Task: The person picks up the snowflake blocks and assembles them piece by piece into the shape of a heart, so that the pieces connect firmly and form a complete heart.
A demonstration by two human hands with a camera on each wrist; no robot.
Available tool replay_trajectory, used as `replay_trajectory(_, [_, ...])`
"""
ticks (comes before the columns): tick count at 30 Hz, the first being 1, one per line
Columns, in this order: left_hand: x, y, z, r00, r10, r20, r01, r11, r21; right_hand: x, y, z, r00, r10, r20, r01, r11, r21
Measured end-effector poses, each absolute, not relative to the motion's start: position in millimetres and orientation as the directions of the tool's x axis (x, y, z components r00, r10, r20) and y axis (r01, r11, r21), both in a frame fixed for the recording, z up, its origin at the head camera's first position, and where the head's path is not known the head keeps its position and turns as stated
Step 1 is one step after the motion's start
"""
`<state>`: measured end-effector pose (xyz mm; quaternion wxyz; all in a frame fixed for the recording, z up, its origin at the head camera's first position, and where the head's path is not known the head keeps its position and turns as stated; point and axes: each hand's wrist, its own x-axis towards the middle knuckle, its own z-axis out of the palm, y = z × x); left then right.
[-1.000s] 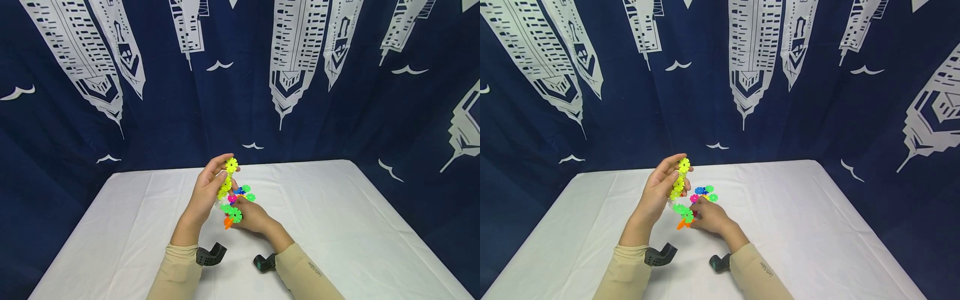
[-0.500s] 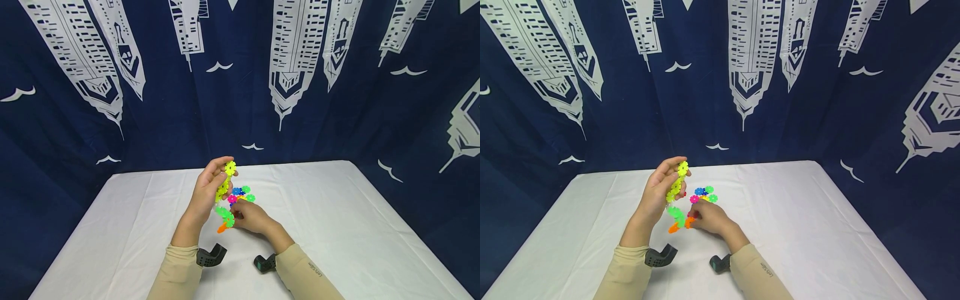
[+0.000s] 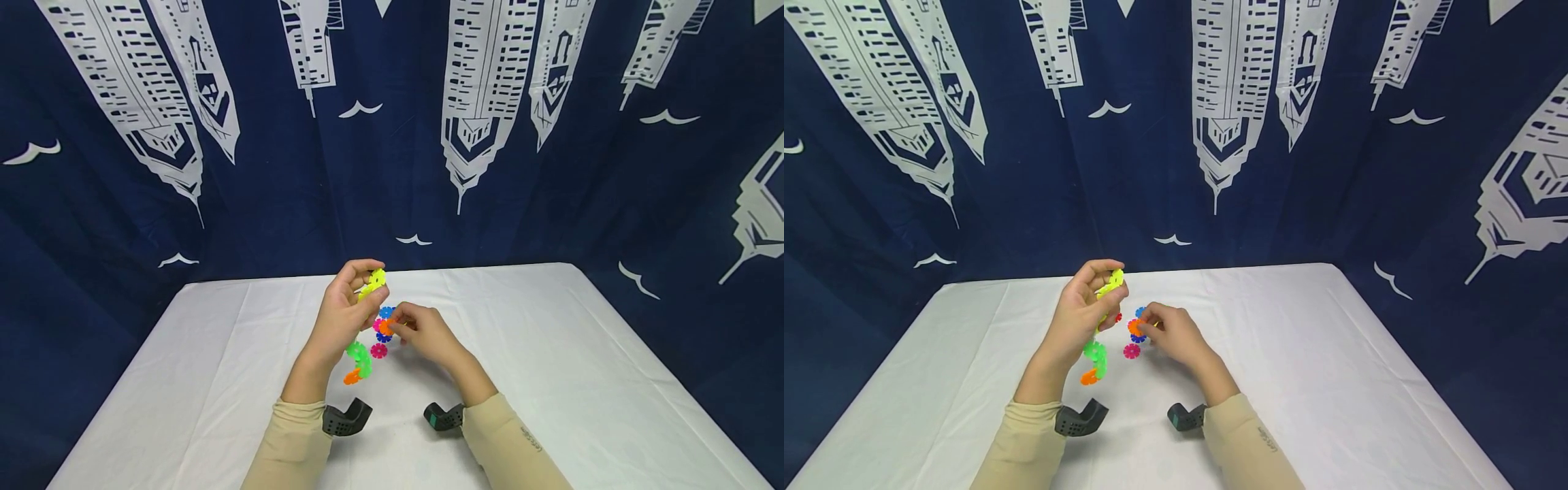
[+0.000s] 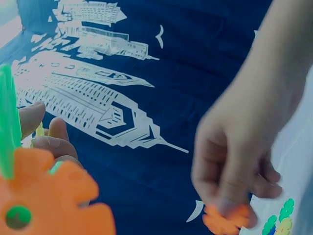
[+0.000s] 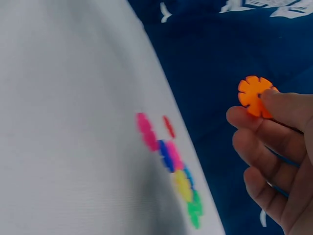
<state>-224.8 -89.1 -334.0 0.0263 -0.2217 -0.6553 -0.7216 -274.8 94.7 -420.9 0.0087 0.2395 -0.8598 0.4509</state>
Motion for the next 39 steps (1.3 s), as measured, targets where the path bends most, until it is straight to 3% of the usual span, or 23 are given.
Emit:
replay_trajectory(10, [-224,-86,-334,-0.916,0.246,0.318,0.313,-0.060,0.948,-268,106,-390,-0.887,-0.220,0.406,-0.460,0.333,-0.823])
replay_trajectory(20, [-223,-84,-334,-0.918,0.260,0.301,0.313,0.006,0.950,-249,109,-356,-0.810,-0.109,0.576,-0.585,0.228,-0.779])
replay_trajectory(29, [-223,-82,-335,-0.917,0.274,0.291,0.312,0.037,0.949,-243,108,-350,-0.709,-0.072,0.702,-0.700,0.193,-0.687])
replay_trajectory(39, [-222,-80,-337,-0.910,0.296,0.290,0.320,0.058,0.946,-237,104,-350,-0.697,-0.091,0.712,-0.715,0.176,-0.677])
